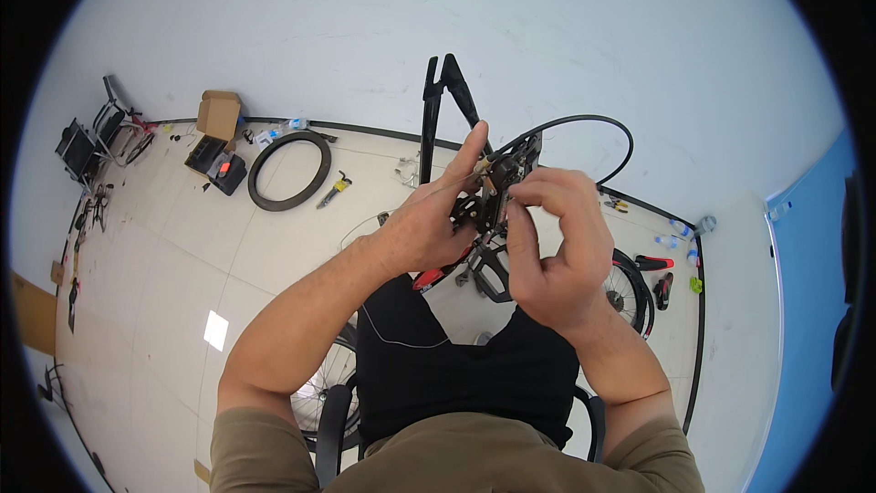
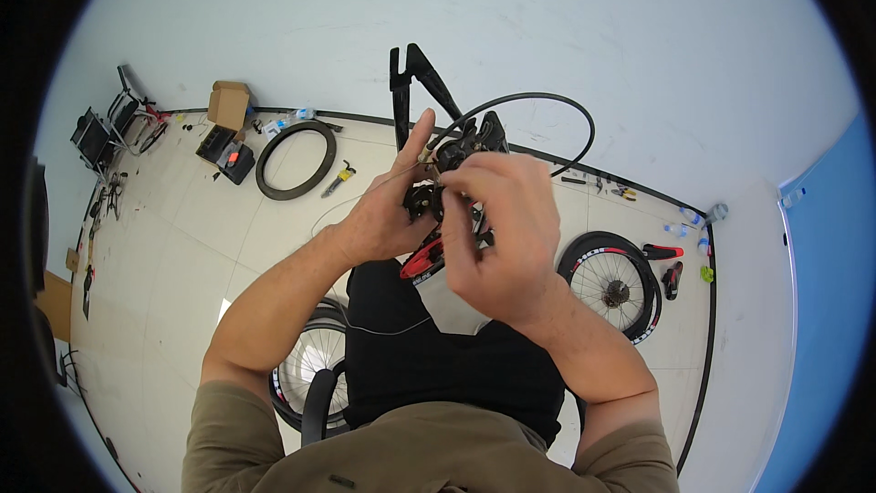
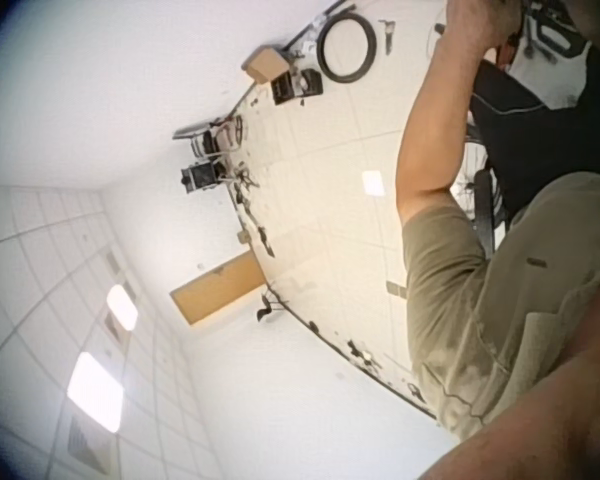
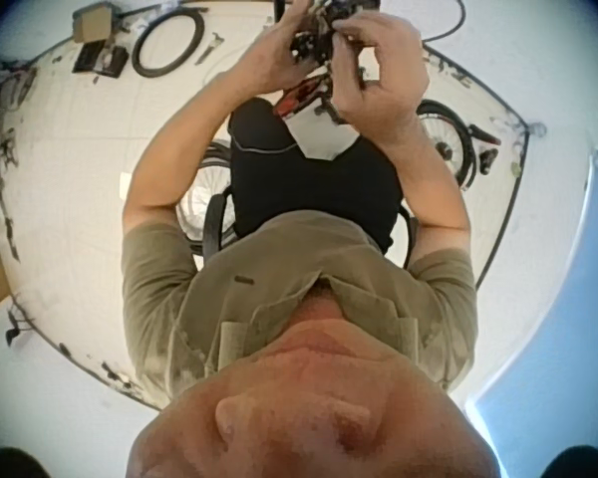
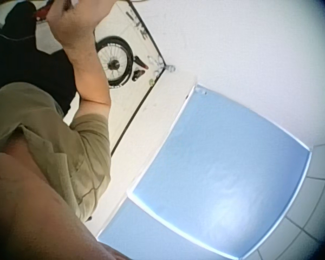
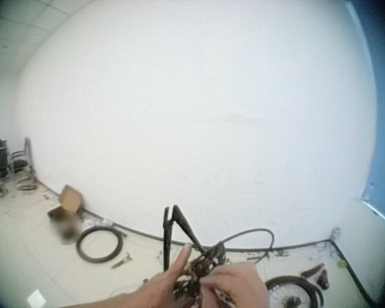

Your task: The person routes a gear cable through the rear derailleur, threads it into the housing, and secures it. Then they rotate the crankset and pedal to test the drivetrain movement.

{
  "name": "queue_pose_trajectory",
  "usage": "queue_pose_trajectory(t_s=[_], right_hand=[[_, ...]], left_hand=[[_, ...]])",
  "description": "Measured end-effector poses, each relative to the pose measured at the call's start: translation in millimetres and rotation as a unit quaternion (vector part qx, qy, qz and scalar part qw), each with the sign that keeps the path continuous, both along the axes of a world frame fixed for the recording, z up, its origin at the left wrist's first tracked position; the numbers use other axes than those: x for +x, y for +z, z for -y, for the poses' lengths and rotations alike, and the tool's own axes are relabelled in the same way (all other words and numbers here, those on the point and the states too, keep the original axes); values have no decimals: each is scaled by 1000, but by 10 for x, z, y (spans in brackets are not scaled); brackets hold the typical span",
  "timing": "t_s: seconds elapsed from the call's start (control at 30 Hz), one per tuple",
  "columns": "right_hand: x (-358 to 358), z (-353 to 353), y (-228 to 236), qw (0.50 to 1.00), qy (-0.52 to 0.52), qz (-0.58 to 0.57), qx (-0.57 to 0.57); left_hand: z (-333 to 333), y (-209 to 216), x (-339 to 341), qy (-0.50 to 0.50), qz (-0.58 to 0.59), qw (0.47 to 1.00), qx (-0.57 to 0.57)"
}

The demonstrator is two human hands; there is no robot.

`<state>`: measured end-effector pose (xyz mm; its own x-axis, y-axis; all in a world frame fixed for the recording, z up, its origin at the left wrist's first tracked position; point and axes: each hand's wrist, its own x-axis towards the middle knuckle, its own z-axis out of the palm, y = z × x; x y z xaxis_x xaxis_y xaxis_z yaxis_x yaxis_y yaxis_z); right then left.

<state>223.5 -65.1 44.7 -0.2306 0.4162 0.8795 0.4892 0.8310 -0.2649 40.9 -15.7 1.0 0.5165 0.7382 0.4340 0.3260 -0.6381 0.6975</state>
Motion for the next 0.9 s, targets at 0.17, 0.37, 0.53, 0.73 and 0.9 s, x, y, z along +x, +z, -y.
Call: queue_pose_trajectory(t_s=[0.17,0.37,0.53,0.73,0.9], right_hand=[[-296,8,169,988,64,130,46],[-1229,-305,-30,846,-155,472,-192],[-1061,-350,-91,903,-14,426,-50],[-979,-235,-10,956,143,250,-57],[-1056,-293,138,940,269,-62,-200]], left_hand=[[-129,-64,18,-31,-147,987,65],[85,2,35,198,-237,928,208],[-86,-112,114,164,-188,930,269],[-189,-120,161,141,-163,935,283],[-207,-96,102,130,-152,936,289]])
